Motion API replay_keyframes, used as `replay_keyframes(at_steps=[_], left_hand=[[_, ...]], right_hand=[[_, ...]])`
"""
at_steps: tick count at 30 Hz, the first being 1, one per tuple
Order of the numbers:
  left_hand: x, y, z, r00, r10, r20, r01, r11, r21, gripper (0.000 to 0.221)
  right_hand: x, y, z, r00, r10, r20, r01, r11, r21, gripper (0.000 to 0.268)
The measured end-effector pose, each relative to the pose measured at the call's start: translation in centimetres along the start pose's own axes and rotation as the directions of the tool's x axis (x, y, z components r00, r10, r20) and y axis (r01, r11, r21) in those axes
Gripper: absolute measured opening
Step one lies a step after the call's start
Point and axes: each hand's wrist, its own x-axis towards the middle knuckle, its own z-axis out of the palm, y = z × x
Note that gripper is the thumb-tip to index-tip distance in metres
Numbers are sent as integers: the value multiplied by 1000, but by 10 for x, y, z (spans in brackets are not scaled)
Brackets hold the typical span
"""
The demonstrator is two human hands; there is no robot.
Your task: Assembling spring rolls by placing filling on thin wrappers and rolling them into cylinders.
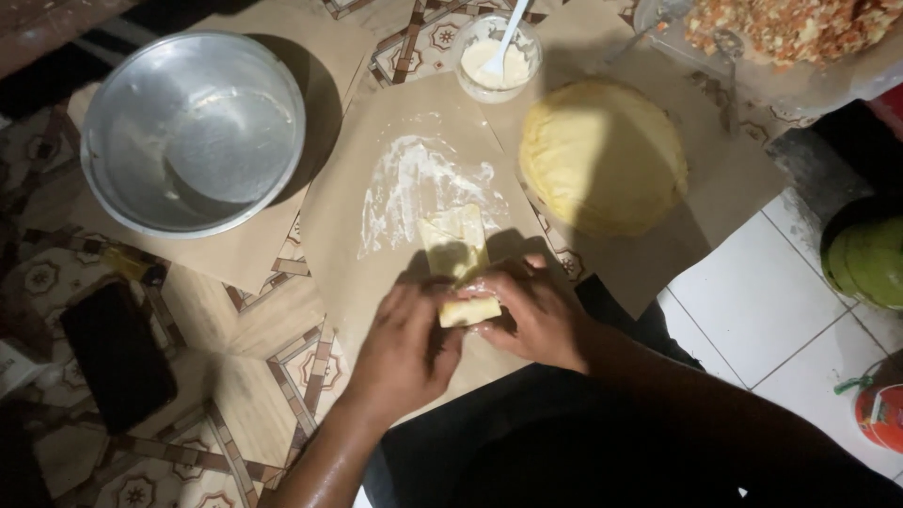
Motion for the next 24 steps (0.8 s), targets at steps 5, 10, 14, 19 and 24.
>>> replay_keyframes(at_steps=[5, 10, 14, 19, 24], left_hand=[[8, 16, 2, 1000, 0, 26, -3, 993, 117, 41], [2, 3, 9, 1000, -8, 6, 7, 986, 165, 33], [7, 6, 2, 1000, -25, -9, 26, 990, 138, 26], [7, 5, 3, 999, -12, -52, 19, 991, 136, 27], [4, -6, 8, 991, -92, -93, 105, 984, 142, 30]], right_hand=[[7, 1, -9, 998, 38, 47, -39, 999, 13, 52], [4, 6, -7, 1000, -13, 4, 13, 1000, 4, 36], [14, -1, -16, 997, -42, -63, 44, 999, 23, 21], [9, 4, -16, 992, -84, -93, 83, 996, -14, 20], [16, 4, -13, 985, -112, -130, 108, 994, -33, 19]])
